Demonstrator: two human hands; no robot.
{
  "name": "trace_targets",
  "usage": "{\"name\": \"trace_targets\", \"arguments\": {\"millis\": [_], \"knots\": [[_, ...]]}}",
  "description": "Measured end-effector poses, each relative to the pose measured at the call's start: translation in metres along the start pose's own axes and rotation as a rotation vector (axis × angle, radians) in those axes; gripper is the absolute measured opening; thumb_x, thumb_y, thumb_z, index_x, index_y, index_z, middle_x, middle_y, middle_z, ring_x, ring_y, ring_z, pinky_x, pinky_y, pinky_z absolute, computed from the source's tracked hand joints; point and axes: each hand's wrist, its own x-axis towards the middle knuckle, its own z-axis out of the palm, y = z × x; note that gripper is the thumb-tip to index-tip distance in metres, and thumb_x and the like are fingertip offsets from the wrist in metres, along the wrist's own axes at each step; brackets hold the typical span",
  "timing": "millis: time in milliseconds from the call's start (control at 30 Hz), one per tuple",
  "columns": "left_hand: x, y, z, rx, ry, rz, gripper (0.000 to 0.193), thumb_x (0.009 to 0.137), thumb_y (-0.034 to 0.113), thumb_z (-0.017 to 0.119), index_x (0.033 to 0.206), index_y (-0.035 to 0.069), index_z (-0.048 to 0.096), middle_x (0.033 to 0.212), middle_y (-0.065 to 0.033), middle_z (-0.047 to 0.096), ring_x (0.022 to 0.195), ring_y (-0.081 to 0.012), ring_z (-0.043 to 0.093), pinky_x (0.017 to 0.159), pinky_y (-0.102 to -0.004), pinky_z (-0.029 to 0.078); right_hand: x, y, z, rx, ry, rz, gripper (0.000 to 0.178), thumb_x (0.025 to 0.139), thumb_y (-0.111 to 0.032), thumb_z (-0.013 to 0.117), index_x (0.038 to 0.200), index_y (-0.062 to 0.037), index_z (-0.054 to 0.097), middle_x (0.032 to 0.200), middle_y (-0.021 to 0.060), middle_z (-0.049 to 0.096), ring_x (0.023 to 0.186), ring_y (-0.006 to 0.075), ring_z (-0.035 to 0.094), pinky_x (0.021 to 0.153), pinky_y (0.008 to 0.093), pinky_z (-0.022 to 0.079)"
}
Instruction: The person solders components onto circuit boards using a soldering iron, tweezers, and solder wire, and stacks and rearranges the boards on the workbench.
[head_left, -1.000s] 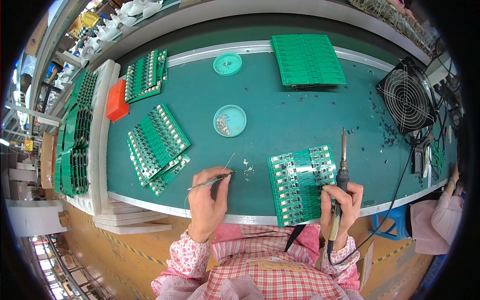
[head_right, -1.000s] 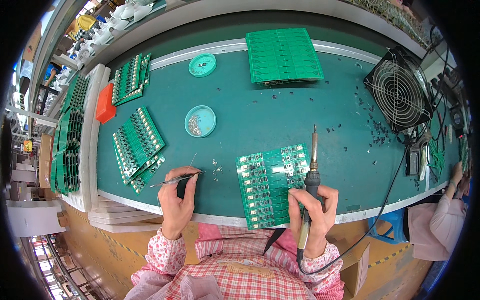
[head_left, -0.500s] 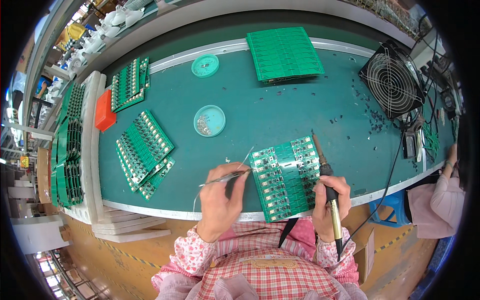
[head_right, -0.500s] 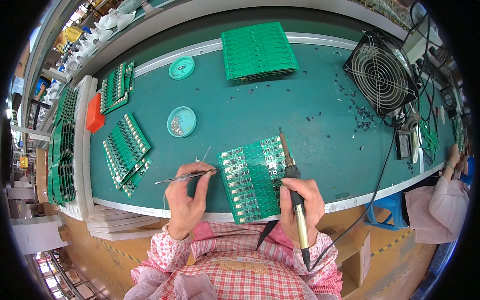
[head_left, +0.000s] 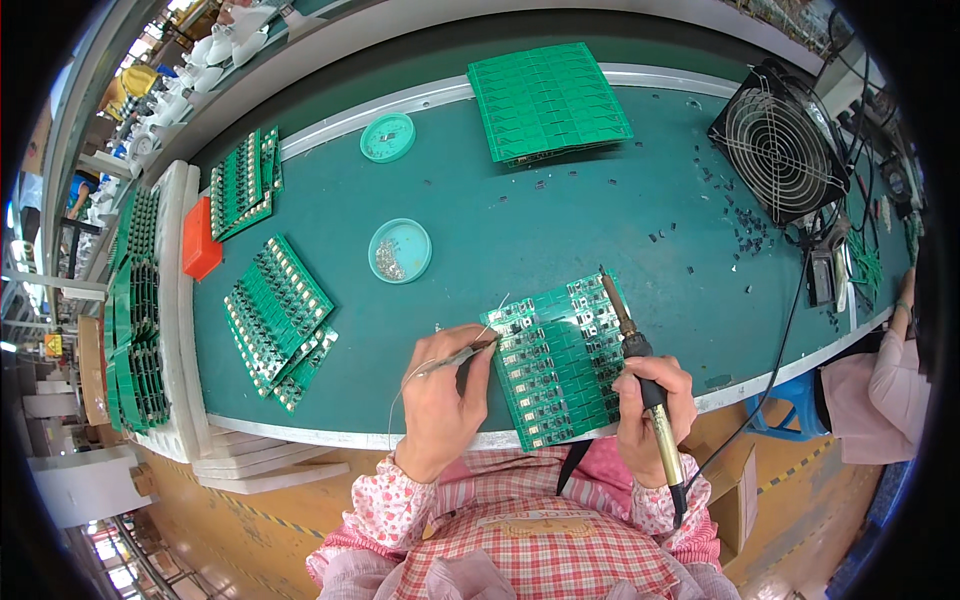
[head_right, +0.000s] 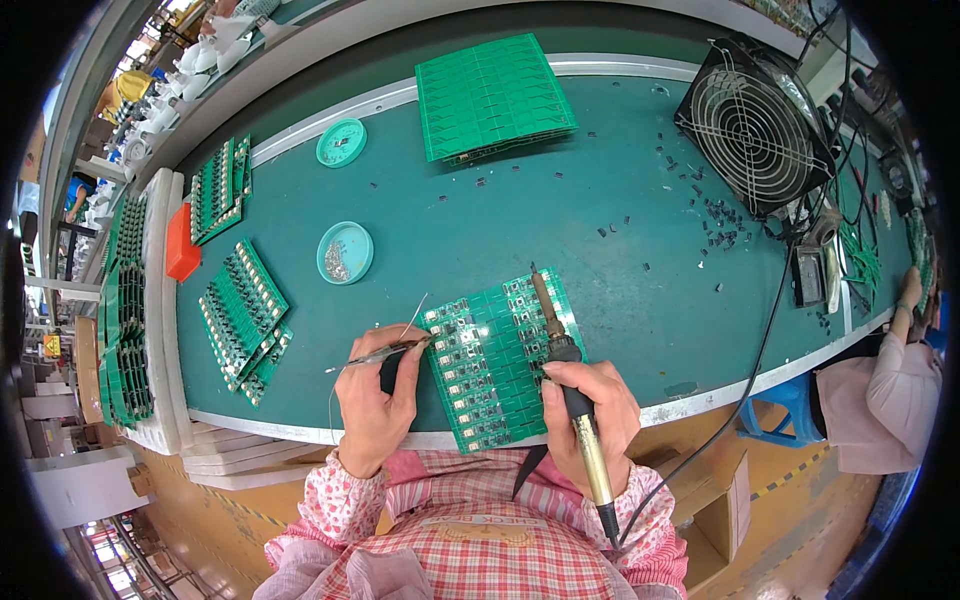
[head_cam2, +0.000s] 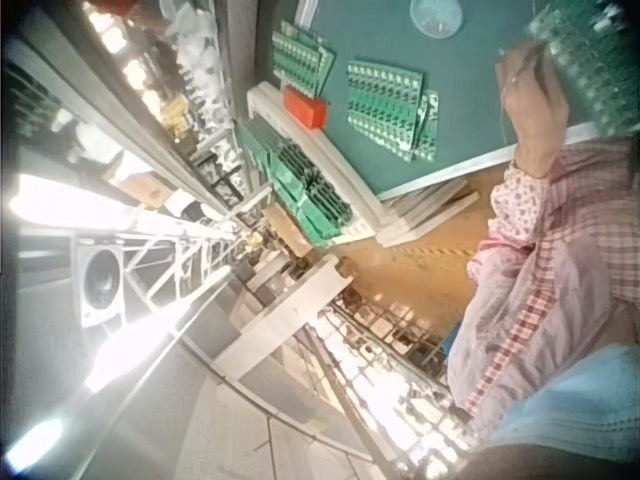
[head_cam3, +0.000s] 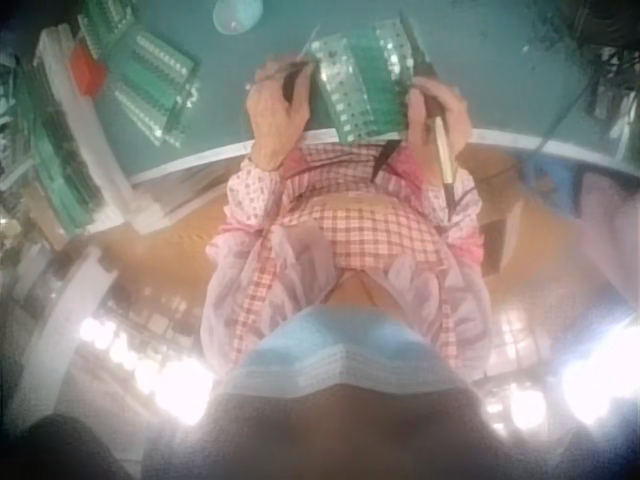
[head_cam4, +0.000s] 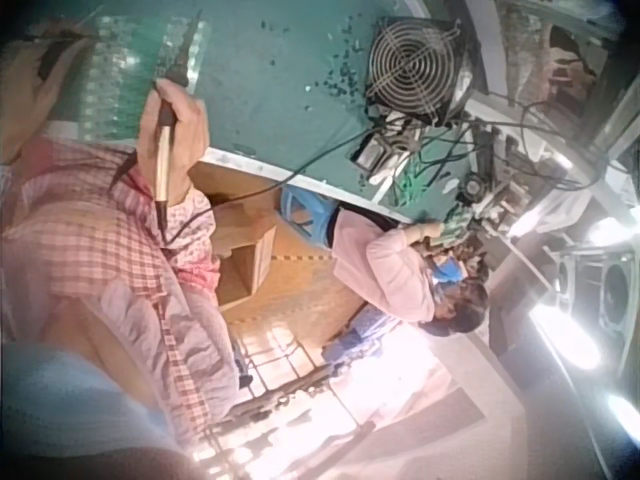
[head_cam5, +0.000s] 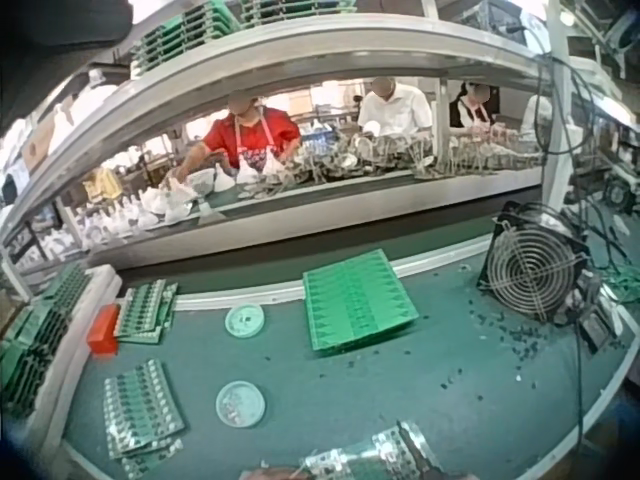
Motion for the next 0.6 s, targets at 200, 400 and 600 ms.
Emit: {"name": "trace_targets", "arguments": {"millis": [200, 400, 600], "knots": [[0.001, -0.001, 0.000, 0.016, -0.013, 0.015, 0.016, 0.087, -0.003, 0.067, 0.102, 0.002, 0.066, 0.100, -0.0114, 0.070, 0.089, -0.0277, 0.066, 0.079, -0.0344, 0.051, 0.001, -0.002, -0.001, 0.006, -0.021, -0.007, 0.024, 0.084, 0.002, 0.073, 0.105, -0.0009, 0.062, 0.087, 0.0116, 0.070, 0.065, 0.0215, 0.063, 0.058, 0.0305, 0.049], [0.001, -0.001, 0.000, 0.004, -0.012, 0.012, 0.015, 0.087, -0.003, 0.066, 0.101, 0.002, 0.067, 0.101, -0.0109, 0.070, 0.089, -0.0283, 0.065, 0.079, -0.0349, 0.051, 0.000, -0.011, -0.003, 0.155, -0.058, 0.052, 0.020, 0.088, -0.005, 0.071, 0.103, -0.0006, 0.060, 0.078, 0.0106, 0.069, 0.063, 0.0200, 0.066, 0.058, 0.0297, 0.051], [0.001, -0.002, 0.000, 0.024, -0.020, 0.034, 0.016, 0.086, -0.003, 0.067, 0.101, 0.001, 0.066, 0.101, -0.0110, 0.070, 0.089, -0.0291, 0.066, 0.079, -0.0359, 0.051, 0.009, -0.015, 0.011, 0.455, -0.054, 0.062, 0.019, 0.092, -0.011, 0.069, 0.104, -0.0003, 0.060, 0.068, 0.0082, 0.068, 0.061, 0.0168, 0.068, 0.057, 0.0290, 0.054]]}}
